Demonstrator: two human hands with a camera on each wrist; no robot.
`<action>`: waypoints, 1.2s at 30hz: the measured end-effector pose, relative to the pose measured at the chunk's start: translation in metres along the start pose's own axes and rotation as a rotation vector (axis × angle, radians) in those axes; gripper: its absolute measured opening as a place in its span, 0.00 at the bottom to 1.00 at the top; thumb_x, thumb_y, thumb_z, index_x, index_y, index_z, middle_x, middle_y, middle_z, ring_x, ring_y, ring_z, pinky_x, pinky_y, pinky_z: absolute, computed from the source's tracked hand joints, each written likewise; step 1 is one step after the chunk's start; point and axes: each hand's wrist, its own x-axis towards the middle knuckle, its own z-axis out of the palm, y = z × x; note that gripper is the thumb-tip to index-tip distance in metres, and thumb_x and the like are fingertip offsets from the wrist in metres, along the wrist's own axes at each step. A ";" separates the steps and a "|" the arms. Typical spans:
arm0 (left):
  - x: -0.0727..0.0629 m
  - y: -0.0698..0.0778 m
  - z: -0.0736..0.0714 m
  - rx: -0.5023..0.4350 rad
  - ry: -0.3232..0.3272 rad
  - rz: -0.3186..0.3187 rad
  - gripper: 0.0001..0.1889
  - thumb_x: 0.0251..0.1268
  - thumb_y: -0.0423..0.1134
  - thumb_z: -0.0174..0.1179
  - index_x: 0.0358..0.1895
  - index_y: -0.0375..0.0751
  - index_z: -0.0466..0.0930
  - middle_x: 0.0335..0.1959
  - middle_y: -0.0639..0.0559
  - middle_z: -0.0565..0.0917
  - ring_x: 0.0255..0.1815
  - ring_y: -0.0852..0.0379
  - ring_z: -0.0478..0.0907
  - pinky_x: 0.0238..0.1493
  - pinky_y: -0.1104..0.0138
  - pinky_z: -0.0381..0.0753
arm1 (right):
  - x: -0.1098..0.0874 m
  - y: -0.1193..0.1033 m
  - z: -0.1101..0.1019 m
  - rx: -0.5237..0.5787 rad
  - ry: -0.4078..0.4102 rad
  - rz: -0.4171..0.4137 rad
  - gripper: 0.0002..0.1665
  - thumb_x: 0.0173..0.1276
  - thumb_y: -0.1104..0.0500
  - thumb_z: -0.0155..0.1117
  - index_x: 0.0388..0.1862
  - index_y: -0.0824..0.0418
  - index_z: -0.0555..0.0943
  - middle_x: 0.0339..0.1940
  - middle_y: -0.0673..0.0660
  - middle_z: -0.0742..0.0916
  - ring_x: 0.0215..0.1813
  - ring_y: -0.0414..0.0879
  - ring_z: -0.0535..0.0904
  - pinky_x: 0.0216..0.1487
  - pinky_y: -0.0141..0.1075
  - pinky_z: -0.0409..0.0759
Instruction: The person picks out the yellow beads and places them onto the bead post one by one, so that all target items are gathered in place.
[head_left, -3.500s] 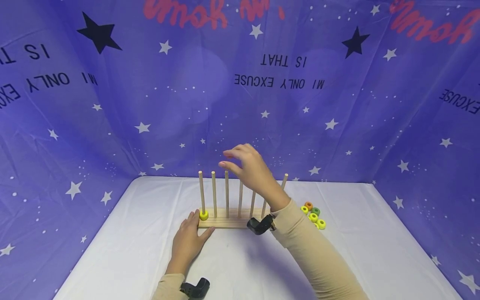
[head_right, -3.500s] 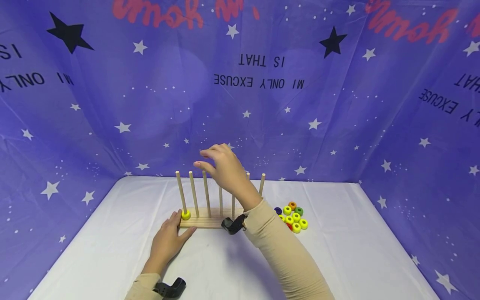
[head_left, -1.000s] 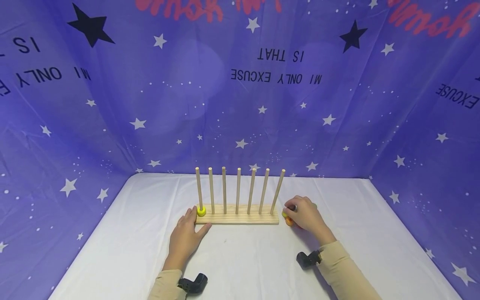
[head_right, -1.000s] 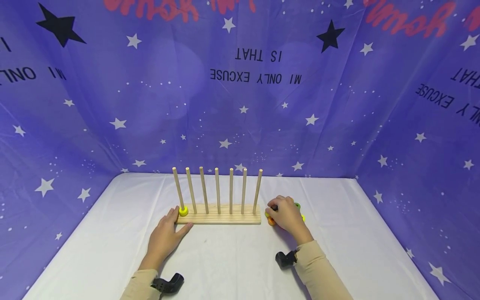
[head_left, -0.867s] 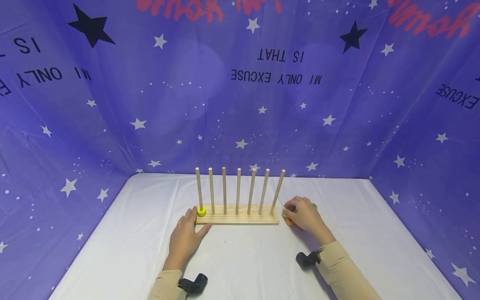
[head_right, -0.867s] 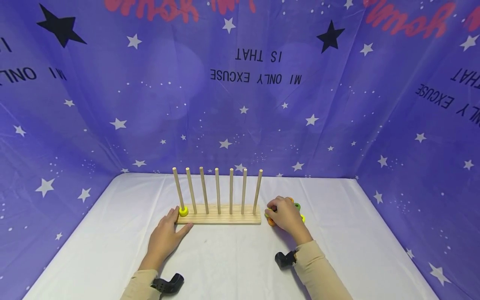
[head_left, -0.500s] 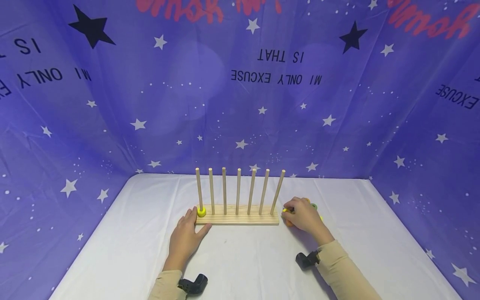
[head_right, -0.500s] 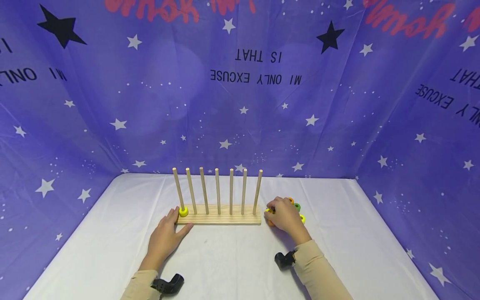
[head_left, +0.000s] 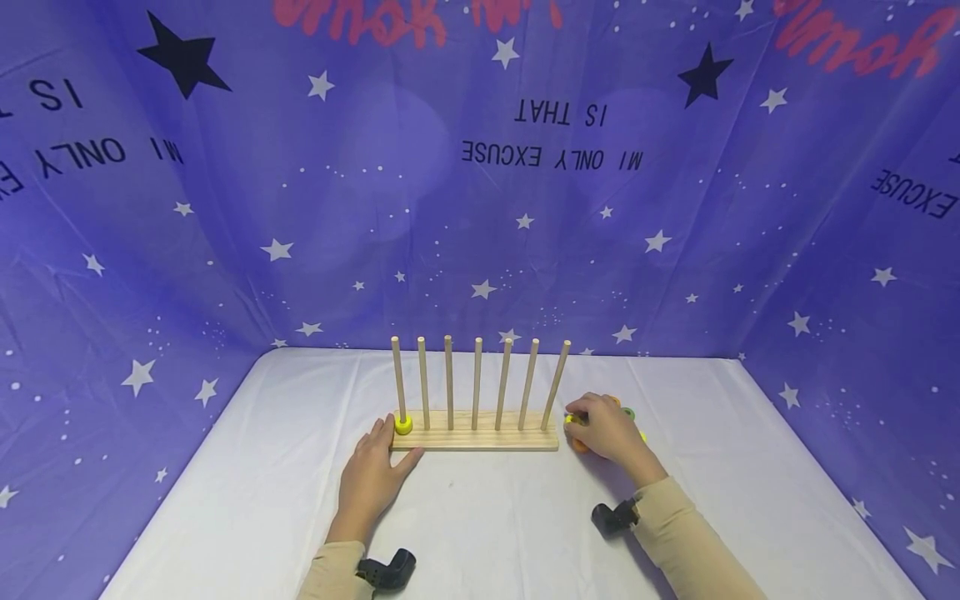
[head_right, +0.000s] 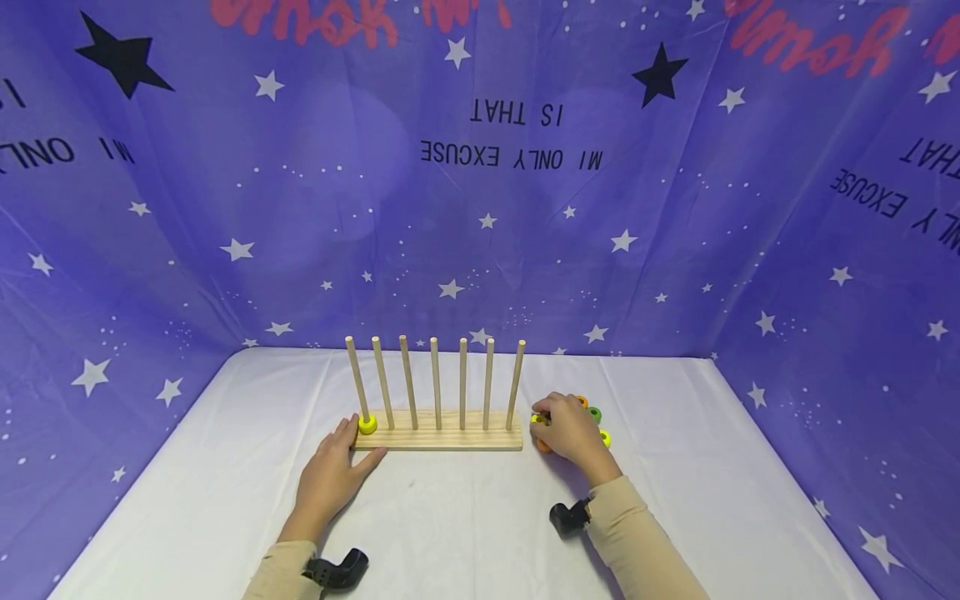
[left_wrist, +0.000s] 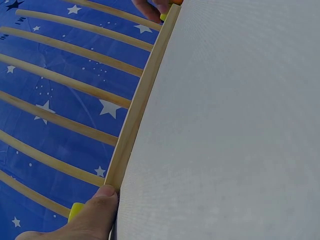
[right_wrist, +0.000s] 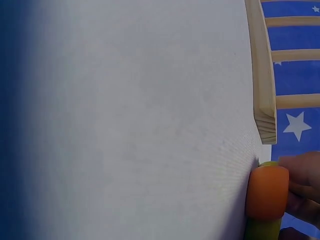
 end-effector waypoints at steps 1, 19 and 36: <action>0.000 0.000 0.000 0.000 0.000 0.000 0.46 0.63 0.62 0.62 0.76 0.35 0.59 0.74 0.31 0.64 0.73 0.29 0.64 0.69 0.38 0.67 | 0.000 0.000 0.000 0.000 -0.002 0.000 0.19 0.60 0.53 0.72 0.49 0.58 0.87 0.46 0.52 0.88 0.54 0.55 0.81 0.57 0.51 0.81; 0.000 0.001 -0.002 -0.007 -0.003 -0.002 0.46 0.63 0.61 0.63 0.76 0.35 0.59 0.74 0.31 0.64 0.73 0.29 0.63 0.69 0.37 0.66 | -0.001 -0.008 -0.002 -0.053 -0.055 -0.013 0.22 0.60 0.51 0.72 0.51 0.59 0.87 0.48 0.54 0.89 0.55 0.56 0.83 0.58 0.52 0.81; -0.001 0.001 -0.001 -0.012 -0.001 -0.003 0.46 0.63 0.61 0.63 0.76 0.35 0.59 0.74 0.32 0.64 0.73 0.28 0.63 0.70 0.37 0.66 | 0.000 -0.002 0.002 0.014 -0.062 0.020 0.22 0.65 0.47 0.70 0.52 0.59 0.86 0.49 0.56 0.88 0.55 0.55 0.83 0.57 0.52 0.81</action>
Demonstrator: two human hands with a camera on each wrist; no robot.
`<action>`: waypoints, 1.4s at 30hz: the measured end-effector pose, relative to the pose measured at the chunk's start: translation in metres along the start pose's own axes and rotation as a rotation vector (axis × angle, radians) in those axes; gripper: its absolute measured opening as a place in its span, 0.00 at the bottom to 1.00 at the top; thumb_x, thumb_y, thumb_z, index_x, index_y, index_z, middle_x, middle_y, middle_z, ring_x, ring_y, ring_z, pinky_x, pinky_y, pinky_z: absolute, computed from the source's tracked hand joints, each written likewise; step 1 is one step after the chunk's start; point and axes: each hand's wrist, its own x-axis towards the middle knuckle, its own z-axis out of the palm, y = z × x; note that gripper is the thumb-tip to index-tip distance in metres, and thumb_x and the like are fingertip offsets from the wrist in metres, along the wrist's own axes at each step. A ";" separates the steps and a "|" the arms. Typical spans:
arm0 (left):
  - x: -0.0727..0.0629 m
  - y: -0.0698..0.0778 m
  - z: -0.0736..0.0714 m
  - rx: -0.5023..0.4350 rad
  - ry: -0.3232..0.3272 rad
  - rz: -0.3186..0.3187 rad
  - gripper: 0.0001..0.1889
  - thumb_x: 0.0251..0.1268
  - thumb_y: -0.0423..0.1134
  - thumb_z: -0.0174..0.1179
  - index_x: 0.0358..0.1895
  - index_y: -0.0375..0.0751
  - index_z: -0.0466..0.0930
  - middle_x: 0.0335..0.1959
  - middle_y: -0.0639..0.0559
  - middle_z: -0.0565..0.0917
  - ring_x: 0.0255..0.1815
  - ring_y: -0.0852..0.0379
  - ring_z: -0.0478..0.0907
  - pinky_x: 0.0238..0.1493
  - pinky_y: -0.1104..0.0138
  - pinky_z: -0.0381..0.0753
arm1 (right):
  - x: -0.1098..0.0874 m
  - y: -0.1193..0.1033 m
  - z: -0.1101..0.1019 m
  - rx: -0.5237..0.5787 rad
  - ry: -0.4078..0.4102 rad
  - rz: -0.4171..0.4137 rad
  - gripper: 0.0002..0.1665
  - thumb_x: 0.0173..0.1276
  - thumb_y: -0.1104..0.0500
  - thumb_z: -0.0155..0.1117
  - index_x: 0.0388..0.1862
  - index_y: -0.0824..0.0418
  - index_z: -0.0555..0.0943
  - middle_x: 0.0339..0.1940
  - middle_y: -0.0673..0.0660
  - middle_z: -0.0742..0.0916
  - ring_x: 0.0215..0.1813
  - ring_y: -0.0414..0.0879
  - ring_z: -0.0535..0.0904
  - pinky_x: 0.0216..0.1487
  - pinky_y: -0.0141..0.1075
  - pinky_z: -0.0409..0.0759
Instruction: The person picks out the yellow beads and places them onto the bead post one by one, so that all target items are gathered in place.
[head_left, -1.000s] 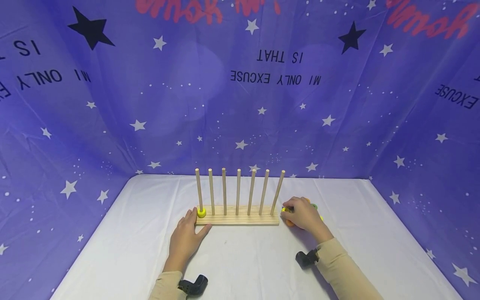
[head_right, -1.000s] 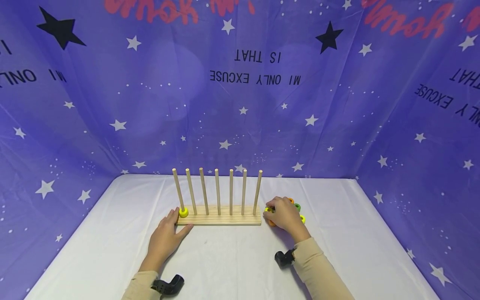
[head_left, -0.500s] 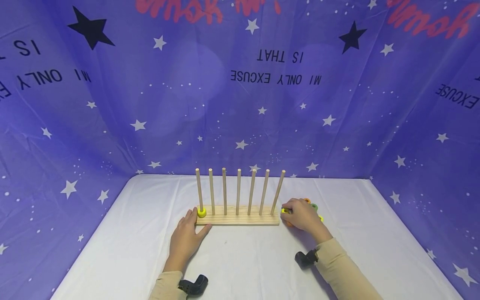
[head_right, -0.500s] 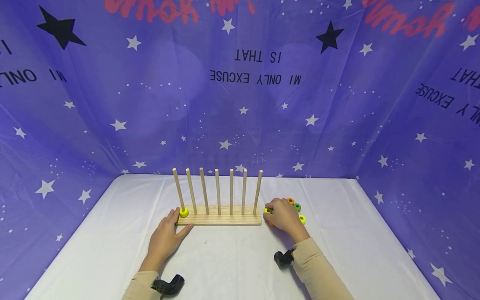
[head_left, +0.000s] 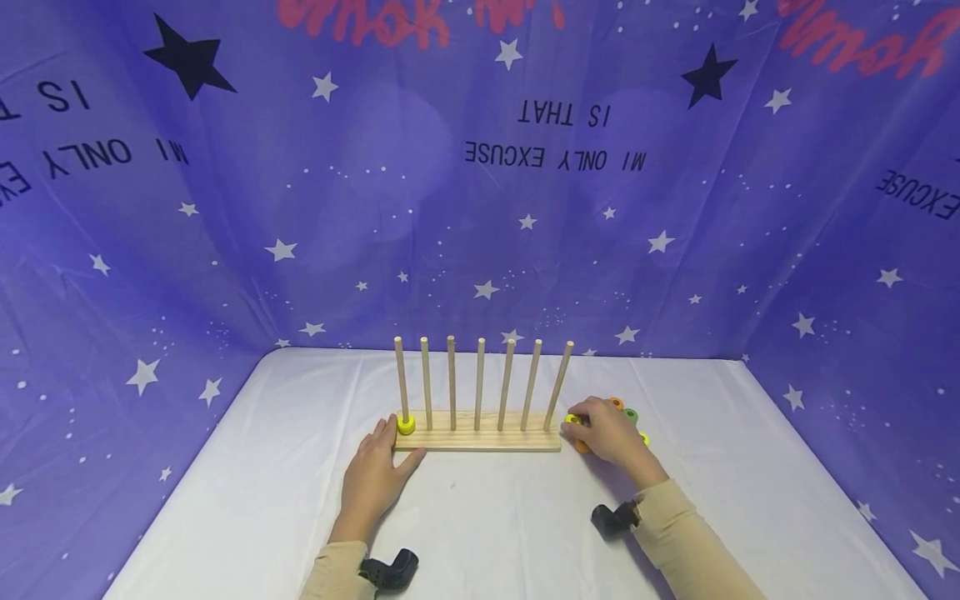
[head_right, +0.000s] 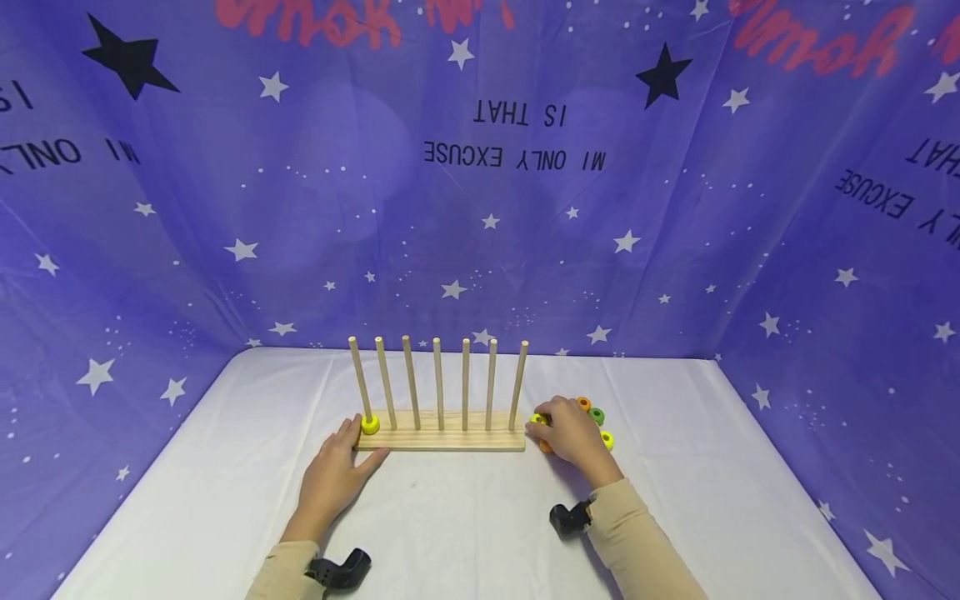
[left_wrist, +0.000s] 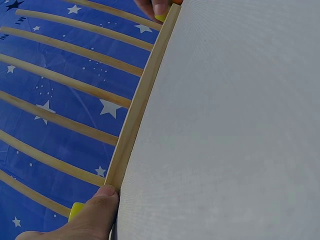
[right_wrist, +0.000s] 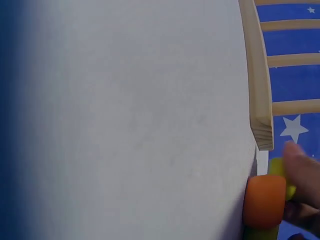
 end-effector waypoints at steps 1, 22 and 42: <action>0.000 0.001 0.000 0.000 0.000 0.000 0.46 0.63 0.61 0.63 0.76 0.35 0.59 0.74 0.32 0.64 0.73 0.28 0.63 0.70 0.37 0.66 | 0.000 0.000 -0.001 -0.002 0.011 -0.003 0.22 0.65 0.47 0.70 0.52 0.59 0.86 0.49 0.56 0.88 0.55 0.55 0.82 0.57 0.52 0.81; 0.000 0.000 0.001 0.005 0.005 0.001 0.46 0.63 0.61 0.63 0.75 0.35 0.60 0.74 0.32 0.65 0.73 0.30 0.64 0.69 0.38 0.67 | 0.006 -0.008 -0.057 -0.108 0.170 -0.093 0.22 0.73 0.49 0.62 0.46 0.69 0.83 0.37 0.60 0.84 0.43 0.54 0.80 0.50 0.50 0.81; -0.001 0.000 0.001 0.005 0.012 0.006 0.45 0.63 0.61 0.63 0.75 0.35 0.60 0.74 0.32 0.65 0.73 0.30 0.64 0.69 0.38 0.67 | 0.015 -0.035 -0.130 -0.145 0.279 -0.139 0.23 0.76 0.49 0.58 0.49 0.69 0.82 0.42 0.62 0.84 0.47 0.57 0.77 0.50 0.52 0.79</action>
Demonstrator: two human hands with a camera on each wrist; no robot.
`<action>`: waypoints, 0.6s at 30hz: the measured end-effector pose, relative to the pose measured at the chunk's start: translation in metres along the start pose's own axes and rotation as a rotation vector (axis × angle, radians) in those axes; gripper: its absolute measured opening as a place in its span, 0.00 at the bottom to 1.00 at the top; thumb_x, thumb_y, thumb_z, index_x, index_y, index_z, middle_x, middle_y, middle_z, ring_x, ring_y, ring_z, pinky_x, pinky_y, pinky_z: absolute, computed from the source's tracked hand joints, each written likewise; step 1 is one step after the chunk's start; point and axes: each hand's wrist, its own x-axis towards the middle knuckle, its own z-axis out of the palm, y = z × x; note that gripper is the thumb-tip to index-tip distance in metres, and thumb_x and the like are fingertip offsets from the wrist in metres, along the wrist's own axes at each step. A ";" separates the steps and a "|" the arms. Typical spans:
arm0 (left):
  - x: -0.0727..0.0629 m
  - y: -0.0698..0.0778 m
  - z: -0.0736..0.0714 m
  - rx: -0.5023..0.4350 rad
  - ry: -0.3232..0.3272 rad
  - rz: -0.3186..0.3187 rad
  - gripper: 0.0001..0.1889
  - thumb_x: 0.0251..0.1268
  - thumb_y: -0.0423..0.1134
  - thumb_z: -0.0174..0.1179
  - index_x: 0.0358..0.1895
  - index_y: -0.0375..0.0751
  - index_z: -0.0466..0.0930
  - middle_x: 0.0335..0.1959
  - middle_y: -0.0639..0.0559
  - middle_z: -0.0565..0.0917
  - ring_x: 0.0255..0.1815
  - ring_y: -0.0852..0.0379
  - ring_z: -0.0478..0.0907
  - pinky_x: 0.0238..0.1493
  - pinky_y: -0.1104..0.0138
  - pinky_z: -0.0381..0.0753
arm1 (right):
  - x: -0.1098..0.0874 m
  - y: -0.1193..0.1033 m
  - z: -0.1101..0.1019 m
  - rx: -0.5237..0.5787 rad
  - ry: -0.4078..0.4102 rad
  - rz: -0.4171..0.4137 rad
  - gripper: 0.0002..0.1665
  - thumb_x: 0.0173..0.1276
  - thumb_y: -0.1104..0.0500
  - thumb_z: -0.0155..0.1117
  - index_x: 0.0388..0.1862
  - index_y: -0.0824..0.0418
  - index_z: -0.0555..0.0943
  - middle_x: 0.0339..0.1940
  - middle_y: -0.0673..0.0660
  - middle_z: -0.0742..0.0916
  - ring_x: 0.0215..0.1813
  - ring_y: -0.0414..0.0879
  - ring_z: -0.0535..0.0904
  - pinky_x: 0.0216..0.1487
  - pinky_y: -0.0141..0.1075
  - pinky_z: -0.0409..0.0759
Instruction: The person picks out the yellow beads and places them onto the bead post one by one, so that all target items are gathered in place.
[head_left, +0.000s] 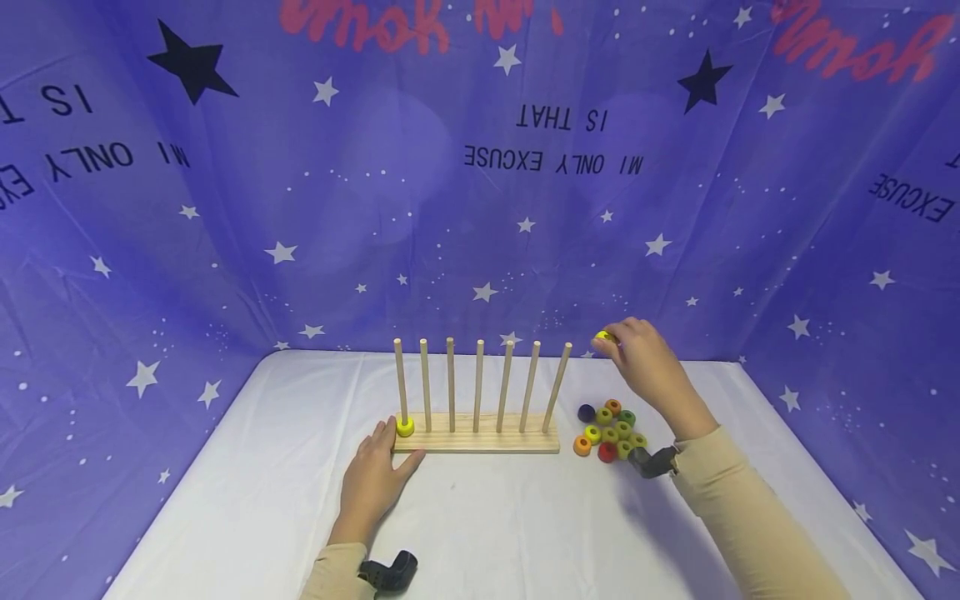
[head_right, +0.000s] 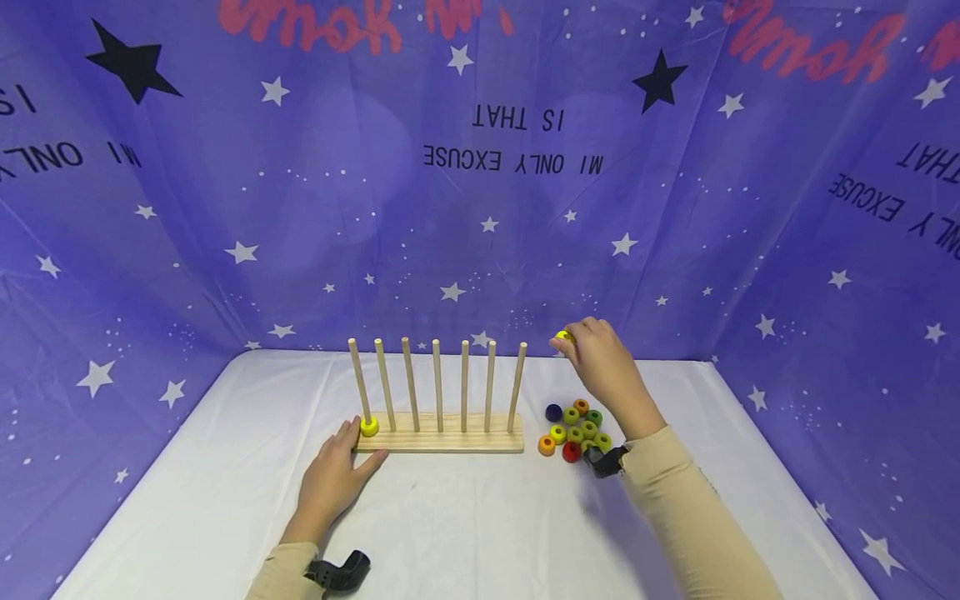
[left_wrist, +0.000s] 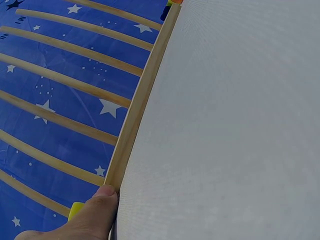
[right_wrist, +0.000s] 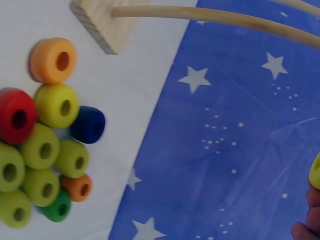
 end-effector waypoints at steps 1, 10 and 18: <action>0.000 0.000 0.000 0.000 0.000 0.000 0.45 0.63 0.61 0.63 0.75 0.35 0.60 0.74 0.32 0.65 0.73 0.30 0.64 0.69 0.38 0.67 | 0.001 -0.001 -0.002 0.000 0.007 -0.009 0.23 0.75 0.49 0.58 0.49 0.69 0.82 0.42 0.62 0.84 0.47 0.57 0.77 0.50 0.51 0.78; 0.000 0.000 0.000 0.004 -0.002 -0.007 0.46 0.63 0.61 0.62 0.75 0.35 0.60 0.74 0.32 0.65 0.72 0.29 0.64 0.69 0.37 0.67 | 0.013 -0.017 -0.018 0.000 0.045 -0.079 0.21 0.75 0.50 0.59 0.49 0.68 0.81 0.42 0.62 0.83 0.47 0.57 0.76 0.50 0.51 0.79; 0.000 0.001 0.000 0.001 -0.002 -0.009 0.46 0.63 0.62 0.63 0.75 0.36 0.60 0.74 0.33 0.65 0.73 0.29 0.64 0.69 0.38 0.66 | 0.023 -0.035 -0.028 -0.007 0.105 -0.143 0.18 0.72 0.51 0.63 0.46 0.66 0.82 0.42 0.61 0.85 0.48 0.56 0.77 0.52 0.49 0.79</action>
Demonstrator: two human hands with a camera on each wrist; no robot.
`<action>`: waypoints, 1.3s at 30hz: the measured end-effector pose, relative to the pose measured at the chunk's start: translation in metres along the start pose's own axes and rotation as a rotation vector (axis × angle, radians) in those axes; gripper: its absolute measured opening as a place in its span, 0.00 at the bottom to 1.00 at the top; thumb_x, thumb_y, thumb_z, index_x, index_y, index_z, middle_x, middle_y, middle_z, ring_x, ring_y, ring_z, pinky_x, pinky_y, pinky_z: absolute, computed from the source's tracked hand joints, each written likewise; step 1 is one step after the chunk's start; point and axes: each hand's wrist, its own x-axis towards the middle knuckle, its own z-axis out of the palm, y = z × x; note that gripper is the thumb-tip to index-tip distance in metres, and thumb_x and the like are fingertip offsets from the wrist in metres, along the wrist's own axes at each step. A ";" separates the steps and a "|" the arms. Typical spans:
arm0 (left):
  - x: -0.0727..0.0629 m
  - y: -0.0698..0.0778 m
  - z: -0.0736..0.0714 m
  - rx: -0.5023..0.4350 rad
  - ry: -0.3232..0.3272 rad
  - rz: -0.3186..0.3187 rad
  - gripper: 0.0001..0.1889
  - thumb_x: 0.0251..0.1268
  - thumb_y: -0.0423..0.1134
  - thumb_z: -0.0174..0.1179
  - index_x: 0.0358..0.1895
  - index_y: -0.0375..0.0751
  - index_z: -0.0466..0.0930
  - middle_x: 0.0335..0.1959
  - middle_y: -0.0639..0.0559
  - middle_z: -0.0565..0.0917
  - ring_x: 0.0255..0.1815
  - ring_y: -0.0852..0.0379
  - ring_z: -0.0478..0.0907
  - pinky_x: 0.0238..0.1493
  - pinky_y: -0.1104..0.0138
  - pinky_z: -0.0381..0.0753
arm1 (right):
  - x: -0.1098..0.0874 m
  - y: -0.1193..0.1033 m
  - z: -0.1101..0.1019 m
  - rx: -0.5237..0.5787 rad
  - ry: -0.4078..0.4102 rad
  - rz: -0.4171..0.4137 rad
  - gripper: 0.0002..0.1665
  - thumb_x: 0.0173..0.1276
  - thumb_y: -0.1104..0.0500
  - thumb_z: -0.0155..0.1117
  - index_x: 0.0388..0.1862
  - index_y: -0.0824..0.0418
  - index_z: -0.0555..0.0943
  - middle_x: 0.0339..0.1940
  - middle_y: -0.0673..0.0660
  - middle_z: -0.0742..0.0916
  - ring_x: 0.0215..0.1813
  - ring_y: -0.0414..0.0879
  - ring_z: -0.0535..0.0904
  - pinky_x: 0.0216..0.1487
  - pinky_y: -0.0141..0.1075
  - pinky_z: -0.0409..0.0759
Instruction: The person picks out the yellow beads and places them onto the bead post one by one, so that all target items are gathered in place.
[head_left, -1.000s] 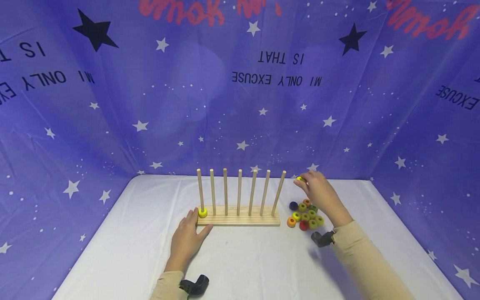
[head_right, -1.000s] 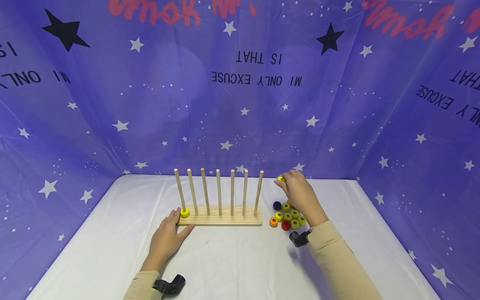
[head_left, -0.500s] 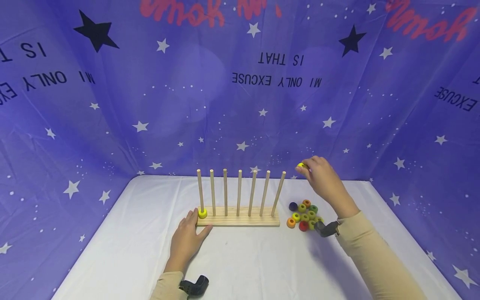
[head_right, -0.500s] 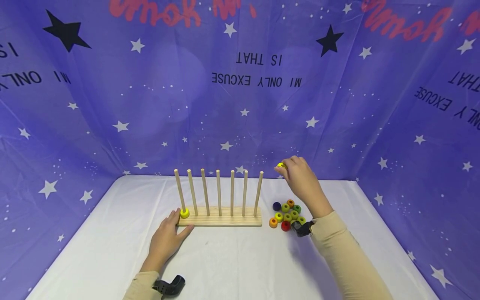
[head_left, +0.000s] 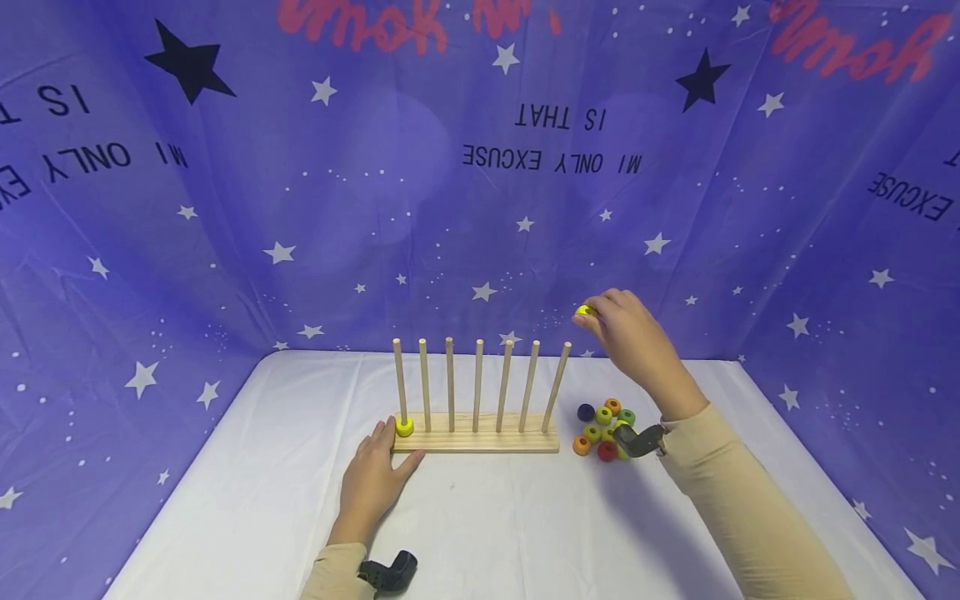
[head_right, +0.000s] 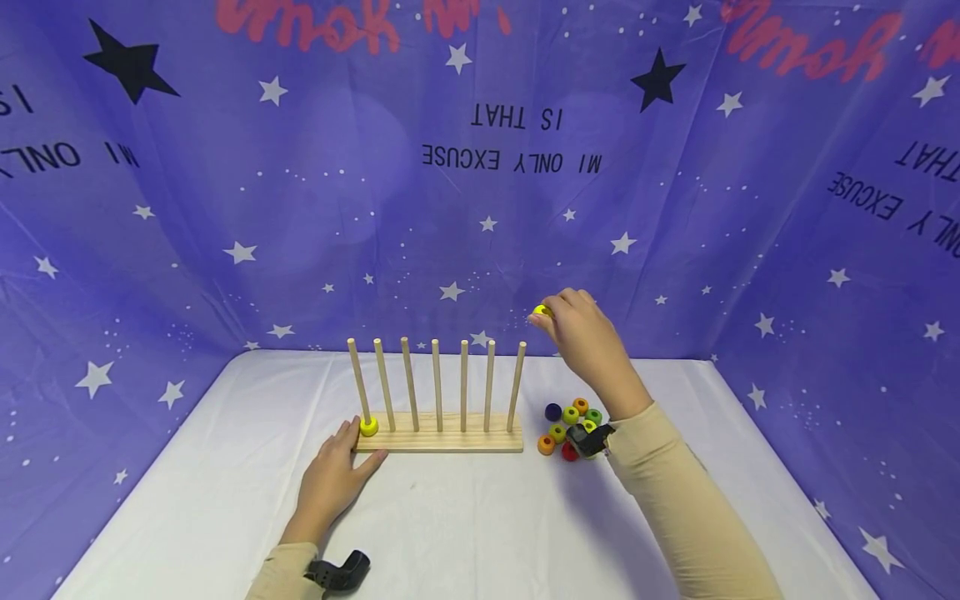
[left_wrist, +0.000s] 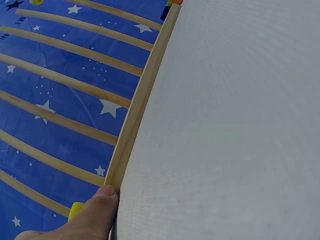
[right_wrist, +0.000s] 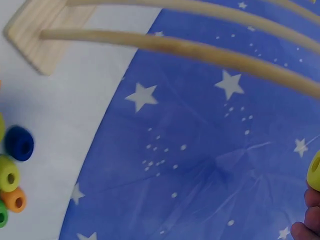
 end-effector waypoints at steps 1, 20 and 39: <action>0.000 0.000 0.000 0.000 0.001 0.001 0.46 0.63 0.62 0.63 0.75 0.36 0.60 0.74 0.33 0.65 0.73 0.29 0.64 0.69 0.38 0.66 | 0.002 -0.003 -0.001 0.000 0.003 -0.002 0.18 0.72 0.50 0.63 0.46 0.65 0.83 0.42 0.60 0.85 0.48 0.55 0.77 0.52 0.48 0.80; 0.001 -0.001 0.001 0.003 -0.005 0.004 0.46 0.63 0.61 0.62 0.76 0.36 0.59 0.74 0.32 0.65 0.73 0.29 0.64 0.69 0.38 0.66 | 0.038 -0.067 0.008 0.070 -0.025 -0.111 0.19 0.73 0.48 0.60 0.45 0.64 0.82 0.41 0.57 0.84 0.47 0.53 0.76 0.50 0.43 0.79; -0.001 0.001 -0.003 -0.011 -0.009 -0.004 0.45 0.63 0.60 0.63 0.75 0.35 0.60 0.74 0.32 0.65 0.73 0.30 0.64 0.70 0.38 0.66 | 0.064 -0.133 0.035 0.122 -0.047 -0.224 0.17 0.73 0.49 0.60 0.45 0.62 0.83 0.39 0.54 0.83 0.42 0.49 0.75 0.48 0.37 0.78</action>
